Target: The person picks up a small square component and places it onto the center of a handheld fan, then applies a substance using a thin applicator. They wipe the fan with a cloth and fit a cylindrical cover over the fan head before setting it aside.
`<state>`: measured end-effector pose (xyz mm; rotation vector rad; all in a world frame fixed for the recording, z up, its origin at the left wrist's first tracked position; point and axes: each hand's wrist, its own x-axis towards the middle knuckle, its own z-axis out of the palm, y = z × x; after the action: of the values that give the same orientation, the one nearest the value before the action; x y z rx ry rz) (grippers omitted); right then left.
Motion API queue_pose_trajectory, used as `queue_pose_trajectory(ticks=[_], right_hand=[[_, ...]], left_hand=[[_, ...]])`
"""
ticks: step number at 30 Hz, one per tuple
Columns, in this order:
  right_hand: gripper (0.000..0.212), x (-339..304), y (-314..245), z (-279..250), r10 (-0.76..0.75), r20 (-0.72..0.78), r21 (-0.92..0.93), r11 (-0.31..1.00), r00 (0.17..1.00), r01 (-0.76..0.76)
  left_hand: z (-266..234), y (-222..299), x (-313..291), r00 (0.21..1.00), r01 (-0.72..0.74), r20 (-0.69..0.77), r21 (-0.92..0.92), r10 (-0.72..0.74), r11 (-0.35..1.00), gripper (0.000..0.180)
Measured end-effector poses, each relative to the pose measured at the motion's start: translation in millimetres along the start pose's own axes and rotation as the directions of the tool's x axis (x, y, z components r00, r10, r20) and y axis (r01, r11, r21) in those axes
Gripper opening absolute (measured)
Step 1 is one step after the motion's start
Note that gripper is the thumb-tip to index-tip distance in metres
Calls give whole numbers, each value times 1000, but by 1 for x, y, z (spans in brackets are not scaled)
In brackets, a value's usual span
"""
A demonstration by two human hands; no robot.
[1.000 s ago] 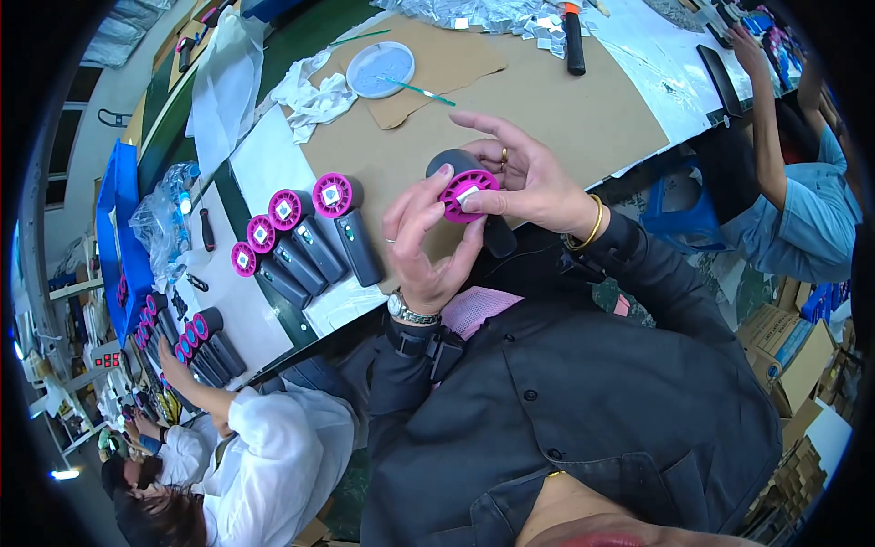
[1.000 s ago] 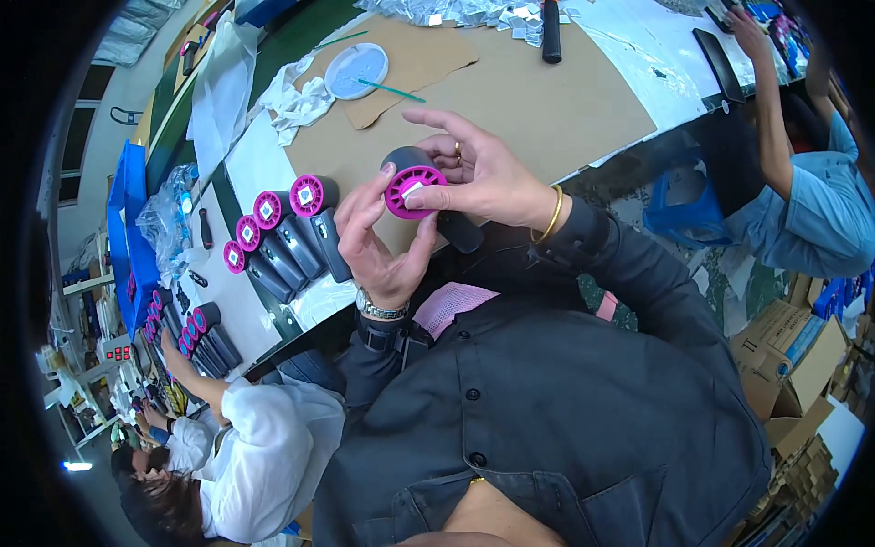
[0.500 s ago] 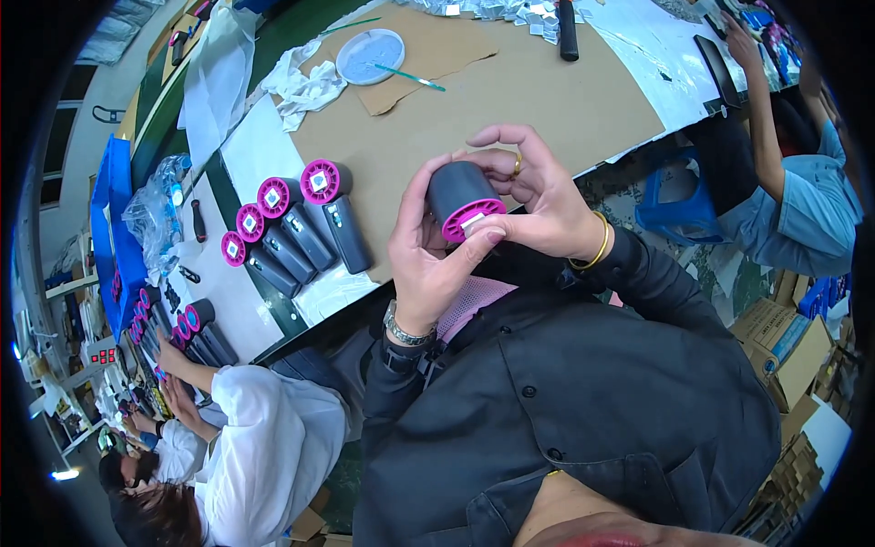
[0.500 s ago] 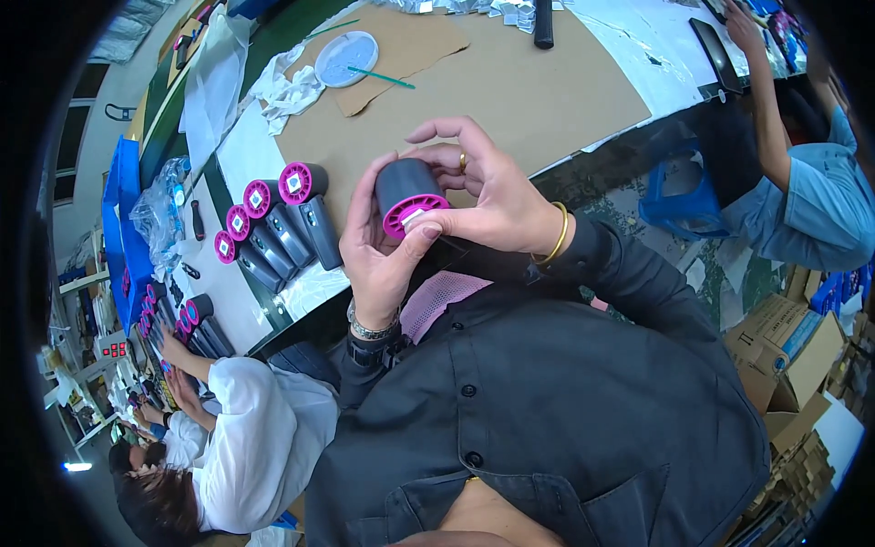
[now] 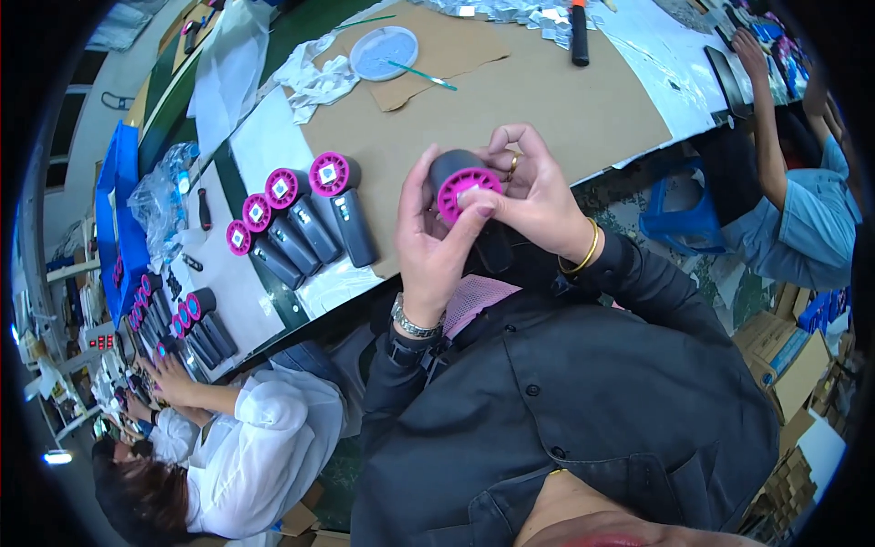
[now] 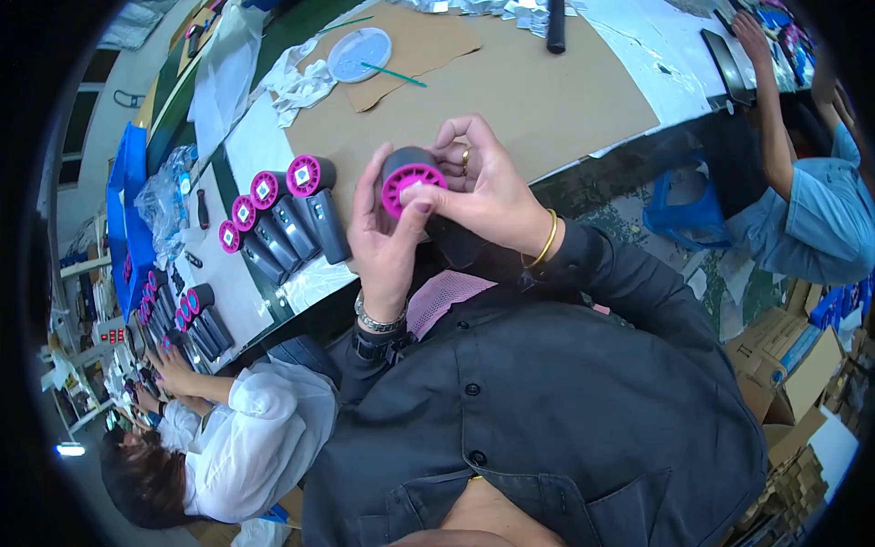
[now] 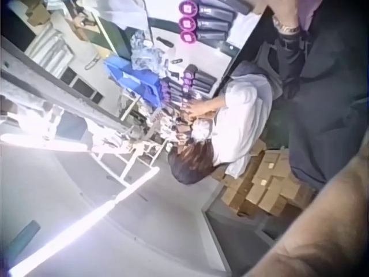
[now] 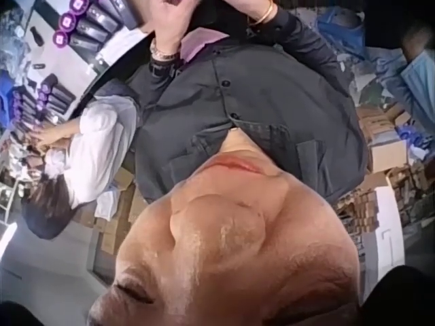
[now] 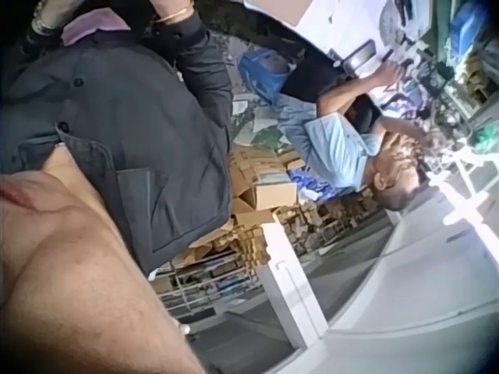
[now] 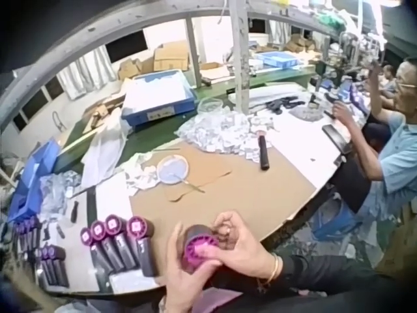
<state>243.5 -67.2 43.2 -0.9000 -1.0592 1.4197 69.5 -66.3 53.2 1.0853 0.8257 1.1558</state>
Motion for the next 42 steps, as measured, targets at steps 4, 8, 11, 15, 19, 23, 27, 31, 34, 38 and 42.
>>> queue_pose_trajectory(ticks=[4,8,11,15,19,23,27,31,34,38,42], right_hand=[[59,25,3,11,155,-178,185,975,972,-121],[66,42,3,28,265,-96,209,948,960,-241],[63,49,15,40,162,-87,111,982,983,-152],[53,55,25,22,61,-63,-45,997,996,-64],[50,76,0,-16,126,-15,-296,947,992,-125],[66,97,-31,-35,255,86,73,963,963,-261],[79,99,-45,-40,160,389,527,769,907,-361],[85,92,-46,-37,53,542,633,631,839,-448],[81,96,-38,-43,79,526,611,657,847,-441],[62,118,-34,-46,173,273,163,961,946,-222],[35,141,-31,-42,-45,40,-753,655,998,59]], left_hand=[[5,1,0,980,-129,-72,493,187,860,100],[-11,-6,1,953,-100,-129,720,274,687,105],[-29,-10,1,942,-64,-167,763,291,644,103],[-37,-13,1,938,-43,-192,761,289,647,100],[-33,-21,6,942,-55,-187,734,278,677,101],[-28,-27,15,946,-97,-153,710,286,698,102],[-25,-32,23,950,-88,-161,683,267,725,102],[-22,-30,24,958,-85,-152,659,243,747,103],[-21,-28,27,957,-78,-157,670,244,738,104],[-15,-26,29,946,-67,-192,675,263,735,105],[-17,-23,35,935,-96,-187,685,302,722,100]])
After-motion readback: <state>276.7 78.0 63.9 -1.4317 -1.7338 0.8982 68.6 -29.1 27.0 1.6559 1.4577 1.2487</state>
